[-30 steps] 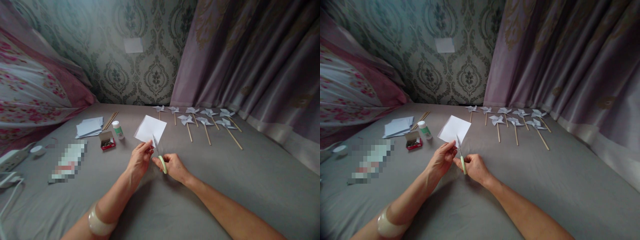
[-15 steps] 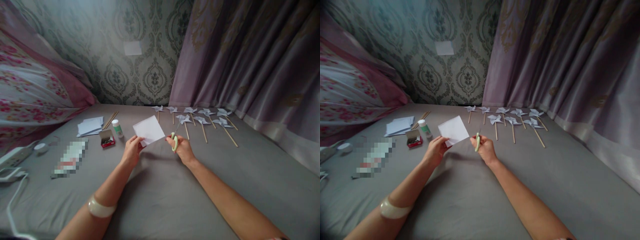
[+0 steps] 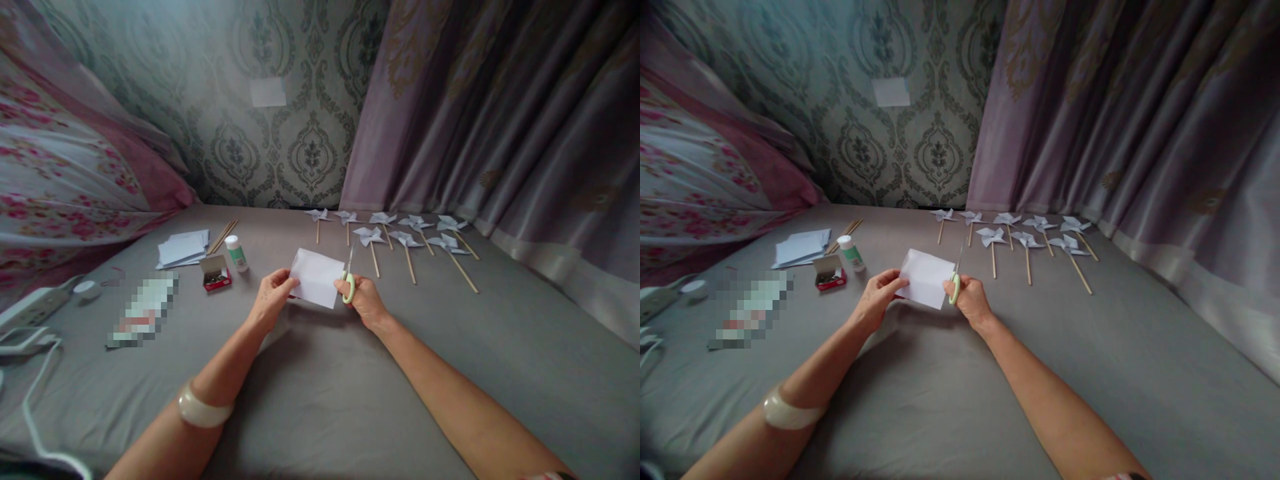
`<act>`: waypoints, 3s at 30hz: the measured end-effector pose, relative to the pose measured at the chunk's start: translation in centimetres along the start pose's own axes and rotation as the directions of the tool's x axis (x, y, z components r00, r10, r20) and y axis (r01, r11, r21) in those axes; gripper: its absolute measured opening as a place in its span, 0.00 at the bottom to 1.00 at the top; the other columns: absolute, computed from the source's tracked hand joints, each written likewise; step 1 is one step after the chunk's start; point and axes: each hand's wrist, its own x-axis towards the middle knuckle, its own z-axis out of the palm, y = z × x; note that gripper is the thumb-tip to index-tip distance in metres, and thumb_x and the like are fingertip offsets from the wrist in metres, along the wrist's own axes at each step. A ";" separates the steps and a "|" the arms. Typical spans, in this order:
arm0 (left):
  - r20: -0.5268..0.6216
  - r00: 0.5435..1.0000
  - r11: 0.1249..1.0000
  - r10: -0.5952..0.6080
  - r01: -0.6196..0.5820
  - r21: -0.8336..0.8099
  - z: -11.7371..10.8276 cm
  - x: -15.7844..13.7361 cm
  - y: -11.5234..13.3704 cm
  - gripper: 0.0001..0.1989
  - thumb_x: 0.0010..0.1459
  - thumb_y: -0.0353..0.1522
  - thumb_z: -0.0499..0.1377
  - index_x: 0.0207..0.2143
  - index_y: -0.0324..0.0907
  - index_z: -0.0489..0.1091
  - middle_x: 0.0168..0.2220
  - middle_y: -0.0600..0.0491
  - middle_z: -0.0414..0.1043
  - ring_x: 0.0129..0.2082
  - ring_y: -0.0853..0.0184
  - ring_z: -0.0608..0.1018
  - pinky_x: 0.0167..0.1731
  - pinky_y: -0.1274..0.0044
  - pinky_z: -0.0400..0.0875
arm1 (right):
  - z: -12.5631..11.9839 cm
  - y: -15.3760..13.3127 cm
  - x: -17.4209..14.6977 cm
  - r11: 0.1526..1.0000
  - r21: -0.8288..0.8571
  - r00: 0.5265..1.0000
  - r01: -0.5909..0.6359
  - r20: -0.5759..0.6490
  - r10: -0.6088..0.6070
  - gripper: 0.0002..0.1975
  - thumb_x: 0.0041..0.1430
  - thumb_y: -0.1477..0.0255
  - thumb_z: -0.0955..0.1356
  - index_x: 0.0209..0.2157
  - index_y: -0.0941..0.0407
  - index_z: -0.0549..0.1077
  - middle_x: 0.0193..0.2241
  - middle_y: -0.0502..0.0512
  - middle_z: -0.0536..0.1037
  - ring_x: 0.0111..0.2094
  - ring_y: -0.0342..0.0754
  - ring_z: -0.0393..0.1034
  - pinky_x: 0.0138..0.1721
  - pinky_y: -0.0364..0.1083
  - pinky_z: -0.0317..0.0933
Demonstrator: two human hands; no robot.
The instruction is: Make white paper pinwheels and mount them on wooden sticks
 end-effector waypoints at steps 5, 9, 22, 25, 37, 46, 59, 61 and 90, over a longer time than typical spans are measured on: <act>-0.038 0.999 1.000 -0.008 0.008 0.006 -0.3 0.2 -0.2 0.18 0.37 0.40 0.68 0.29 0.37 0.75 0.27 0.50 0.75 0.25 0.68 0.73 0.25 0.79 0.66 | 0.4 -0.2 -0.2 1.000 0.000 1.000 0.001 -0.028 -0.001 0.19 0.35 0.60 0.73 0.14 0.55 0.60 0.11 0.40 0.56 0.16 0.36 0.48 0.17 0.40 0.43; -0.022 0.997 0.988 -0.075 0.071 -0.140 -0.2 0.3 -0.1 0.22 0.35 0.42 0.71 0.32 0.37 0.75 0.29 0.51 0.75 0.24 0.71 0.72 0.24 0.81 0.67 | 0.8 -0.3 -0.3 0.999 0.044 0.998 0.021 -0.060 -0.018 0.19 0.35 0.60 0.73 0.15 0.55 0.60 0.12 0.40 0.55 0.16 0.36 0.47 0.17 0.40 0.43; 0.120 0.965 0.926 -0.234 0.259 -0.276 2.9 -2.2 -0.7 0.17 0.32 0.35 0.73 0.24 0.37 0.72 0.25 0.55 0.69 0.25 0.76 0.71 0.22 0.85 0.65 | 2.0 0.0 -0.6 0.981 0.039 0.957 0.191 -0.231 -0.177 0.17 0.45 0.60 0.69 0.20 0.54 0.59 0.15 0.41 0.56 0.18 0.37 0.48 0.19 0.40 0.48; 0.111 0.971 0.933 -0.212 0.235 -0.271 3.1 -2.4 -0.9 0.16 0.33 0.34 0.73 0.22 0.37 0.70 0.23 0.56 0.68 0.23 0.76 0.70 0.23 0.85 0.64 | 2.0 0.0 -0.7 0.980 0.023 0.958 0.196 -0.220 -0.186 0.17 0.46 0.60 0.69 0.20 0.54 0.59 0.16 0.41 0.56 0.19 0.37 0.48 0.19 0.40 0.49; 0.071 0.993 0.967 -0.098 0.112 -0.229 2.8 -2.3 -0.9 0.15 0.37 0.38 0.71 0.22 0.38 0.71 0.22 0.56 0.69 0.23 0.75 0.69 0.24 0.82 0.61 | 1.9 -0.1 -0.9 0.979 -0.057 0.958 0.196 -0.202 -0.204 0.17 0.47 0.59 0.69 0.20 0.54 0.60 0.17 0.43 0.58 0.19 0.38 0.50 0.20 0.40 0.49; -0.124 0.991 0.968 -0.051 0.018 -0.250 1.5 -1.2 0.4 0.17 0.31 0.38 0.72 0.20 0.39 0.69 0.22 0.57 0.68 0.23 0.75 0.68 0.24 0.82 0.61 | 1.9 -0.6 -1.4 0.987 -0.110 0.986 0.115 -0.106 -0.126 0.17 0.46 0.56 0.69 0.26 0.56 0.68 0.19 0.46 0.65 0.21 0.40 0.56 0.22 0.41 0.52; -0.207 0.976 0.918 -0.061 -0.026 -0.395 -0.2 -0.4 2.4 0.20 0.26 0.35 0.73 0.22 0.38 0.69 0.21 0.58 0.67 0.23 0.76 0.68 0.23 0.83 0.61 | 1.8 -1.0 -2.3 0.906 -0.418 0.938 0.068 0.337 0.085 0.23 0.50 0.52 0.68 0.21 0.60 0.73 0.17 0.47 0.65 0.21 0.41 0.57 0.24 0.41 0.50; -0.195 0.979 0.902 -0.067 -0.024 -0.431 -0.2 -0.4 2.4 0.20 0.26 0.34 0.74 0.21 0.38 0.68 0.21 0.58 0.67 0.22 0.77 0.68 0.22 0.84 0.60 | 2.0 -1.1 -2.6 0.903 -0.424 0.930 0.075 0.357 0.090 0.25 0.51 0.51 0.67 0.19 0.60 0.71 0.16 0.47 0.63 0.21 0.40 0.55 0.23 0.40 0.48; -0.101 0.995 0.920 -0.027 -0.015 -0.393 1.1 -1.8 1.4 0.12 0.36 0.33 0.70 0.24 0.39 0.71 0.24 0.57 0.72 0.24 0.75 0.71 0.25 0.82 0.62 | 2.2 -0.7 -3.5 0.906 -0.400 0.883 0.136 0.463 0.072 0.29 0.50 0.44 0.64 0.21 0.59 0.69 0.19 0.50 0.68 0.22 0.42 0.59 0.23 0.42 0.51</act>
